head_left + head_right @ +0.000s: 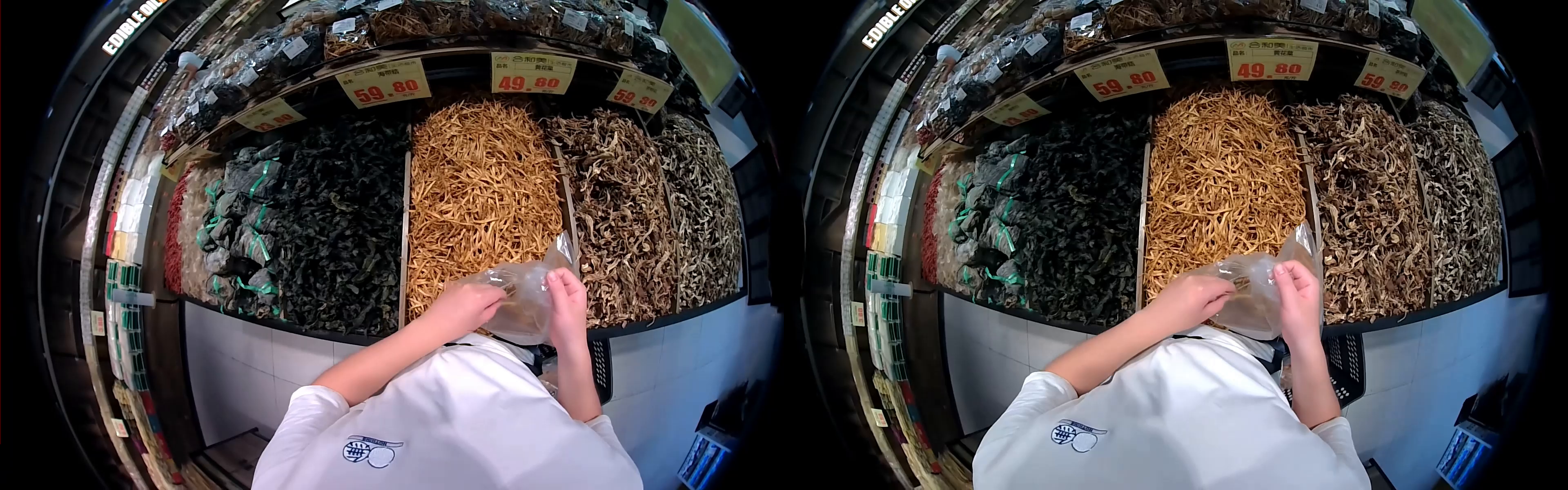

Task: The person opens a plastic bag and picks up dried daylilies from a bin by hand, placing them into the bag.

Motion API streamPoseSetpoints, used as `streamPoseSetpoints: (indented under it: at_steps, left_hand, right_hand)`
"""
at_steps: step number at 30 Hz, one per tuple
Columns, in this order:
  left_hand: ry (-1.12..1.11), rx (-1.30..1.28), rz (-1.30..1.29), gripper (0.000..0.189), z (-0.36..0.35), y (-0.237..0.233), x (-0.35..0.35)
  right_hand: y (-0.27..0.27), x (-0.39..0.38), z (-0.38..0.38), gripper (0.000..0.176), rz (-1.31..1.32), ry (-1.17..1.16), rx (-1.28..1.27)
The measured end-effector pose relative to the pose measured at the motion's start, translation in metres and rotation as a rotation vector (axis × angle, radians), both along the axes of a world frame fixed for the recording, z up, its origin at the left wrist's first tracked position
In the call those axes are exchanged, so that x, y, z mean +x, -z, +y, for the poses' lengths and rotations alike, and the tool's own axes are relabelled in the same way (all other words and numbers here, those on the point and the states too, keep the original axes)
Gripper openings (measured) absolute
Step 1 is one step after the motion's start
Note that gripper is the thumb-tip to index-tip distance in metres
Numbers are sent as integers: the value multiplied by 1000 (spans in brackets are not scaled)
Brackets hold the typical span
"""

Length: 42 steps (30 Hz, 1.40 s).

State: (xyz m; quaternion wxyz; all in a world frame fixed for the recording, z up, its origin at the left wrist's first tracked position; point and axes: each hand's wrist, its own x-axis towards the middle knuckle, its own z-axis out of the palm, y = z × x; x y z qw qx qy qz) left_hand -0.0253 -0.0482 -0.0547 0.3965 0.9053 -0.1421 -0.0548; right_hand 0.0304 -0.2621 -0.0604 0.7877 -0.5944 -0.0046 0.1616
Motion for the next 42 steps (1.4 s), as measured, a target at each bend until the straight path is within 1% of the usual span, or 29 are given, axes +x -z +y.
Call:
streamPoseSetpoints:
  at_steps: [1, 3, 4, 5, 7, 8, 9, 10, 11, 12, 13, 14, 15, 17, 18, 20, 21, 24, 29, 31, 32, 34, 37, 38, 40, 42]
  left_hand:
    - [-4, 8, -4, 23, -4, -1, 1]
    - [109, -47, -192, 27, -7, -7, -1]
    - [164, -56, -185, 30, -1, -17, 2]
    - [163, -50, -185, 30, 9, -26, 8]
    - [179, -34, 113, 27, 32, -42, 24]
    - [54, -70, 111, 22, 45, -40, 27]
    - [-48, -82, -70, 17, 60, -33, 35]
    - [-231, -103, -20, 15, 73, -33, 41]
    - [-395, -41, -25, 16, 91, -19, 49]
    - [-504, 54, -70, 18, 109, -8, 58]
    - [-545, 246, -93, 19, 125, -3, 65]
    - [-574, 365, -125, 19, 143, 12, 72]
    - [-603, 436, -102, 20, 157, 22, 80]
    - [-651, 426, 10, 22, 176, 38, 96]
    - [-649, 426, 7, 22, 183, 47, 104]
    - [-672, 491, 150, 26, 193, 59, 119]
    - [-668, 491, 146, 26, 197, 65, 125]
    - [-663, 597, 250, 31, 201, 70, 141]
    - [-566, 707, 338, 30, 196, 63, 158]
    - [-558, 724, 377, 24, 197, 63, 162]
    - [-555, 725, 381, 24, 198, 64, 164]
    - [-572, 670, 399, 15, 200, 66, 165]
    - [-584, 602, 390, 11, 204, 68, 163]
    - [-586, 601, 394, 11, 205, 70, 161]
    - [-605, 563, 306, 11, 206, 72, 158]
    - [-602, 535, 323, 12, 206, 69, 156]
  right_hand:
    - [-1, 0, -1, 17, -4, -4, 8]
    - [-6, -2, -2, 17, 33, 13, 4]
    - [-6, -3, -2, 17, 58, 22, 31]
    - [-4, -3, -4, 17, 58, 21, 37]
    - [1, -2, -6, 17, 27, 41, 20]
    - [-1, -1, -6, 17, 42, 48, 15]
    - [-1, 0, -6, 17, 42, 53, 21]
    - [0, 0, -6, 17, 45, 42, 30]
    - [1, 1, -6, 17, 47, 30, 39]
    - [1, 2, -5, 17, 45, 35, 46]
    - [-1, 2, -3, 17, 56, 28, 45]
    - [-2, 4, -3, 17, 66, 17, 41]
    - [-1, 5, -3, 17, 63, 17, 44]
    - [0, 7, -4, 17, 74, 16, 13]
    - [-2, 8, -3, 17, 83, 13, 6]
    - [-1, 11, -6, 17, 77, 12, -9]
    - [1, 12, -8, 17, 75, 8, -25]
    - [5, 16, -12, 17, 90, 35, -28]
    - [6, 23, -13, 16, 108, 68, -28]
    - [8, 25, -13, 16, 119, 60, -25]
    - [8, 25, -13, 16, 125, 62, -26]
    - [9, 27, -13, 16, 118, 59, -35]
    - [8, 28, -9, 16, 123, 57, -14]
    - [9, 29, -9, 16, 125, 53, -16]
    - [11, 29, -9, 16, 117, 41, -8]
    - [10, 29, -9, 16, 110, 38, -16]
